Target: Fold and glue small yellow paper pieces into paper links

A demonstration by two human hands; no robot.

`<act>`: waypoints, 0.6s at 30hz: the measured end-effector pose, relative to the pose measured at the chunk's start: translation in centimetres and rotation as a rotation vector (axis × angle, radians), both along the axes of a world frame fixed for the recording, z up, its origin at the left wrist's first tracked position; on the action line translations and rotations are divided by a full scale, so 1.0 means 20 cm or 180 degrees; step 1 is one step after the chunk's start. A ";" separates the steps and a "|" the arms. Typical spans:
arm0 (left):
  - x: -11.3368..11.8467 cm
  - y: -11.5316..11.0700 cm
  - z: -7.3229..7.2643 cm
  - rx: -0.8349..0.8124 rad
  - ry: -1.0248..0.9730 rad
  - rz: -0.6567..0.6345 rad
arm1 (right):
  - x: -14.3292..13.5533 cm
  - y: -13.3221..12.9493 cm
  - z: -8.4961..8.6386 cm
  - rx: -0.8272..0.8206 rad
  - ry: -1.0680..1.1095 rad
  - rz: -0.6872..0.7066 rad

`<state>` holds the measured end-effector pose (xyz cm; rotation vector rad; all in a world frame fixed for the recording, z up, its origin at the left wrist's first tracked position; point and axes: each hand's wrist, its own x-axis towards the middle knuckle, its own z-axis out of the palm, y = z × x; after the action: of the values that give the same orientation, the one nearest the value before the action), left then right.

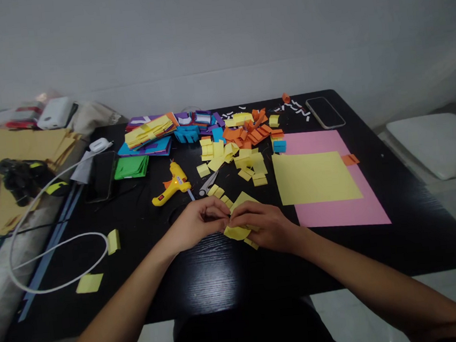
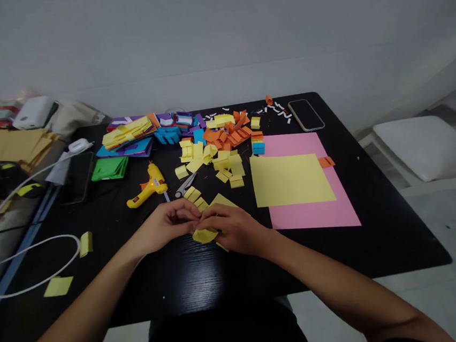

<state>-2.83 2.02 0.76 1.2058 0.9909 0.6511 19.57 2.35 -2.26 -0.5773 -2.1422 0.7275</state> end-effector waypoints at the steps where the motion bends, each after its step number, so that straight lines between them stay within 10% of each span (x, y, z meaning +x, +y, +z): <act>1: 0.00 0.00 0.00 0.0067 0.0032 0.0008 | 0.00 0.00 0.00 -0.0009 -0.0005 0.0002; 18: 0.00 -0.01 0.00 0.0642 0.0512 0.0061 | 0.01 0.00 -0.01 0.0285 -0.0288 0.0045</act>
<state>-2.91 1.82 0.84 1.4453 1.0913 0.6895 19.75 2.28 -2.53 -0.5574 -2.2519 0.6202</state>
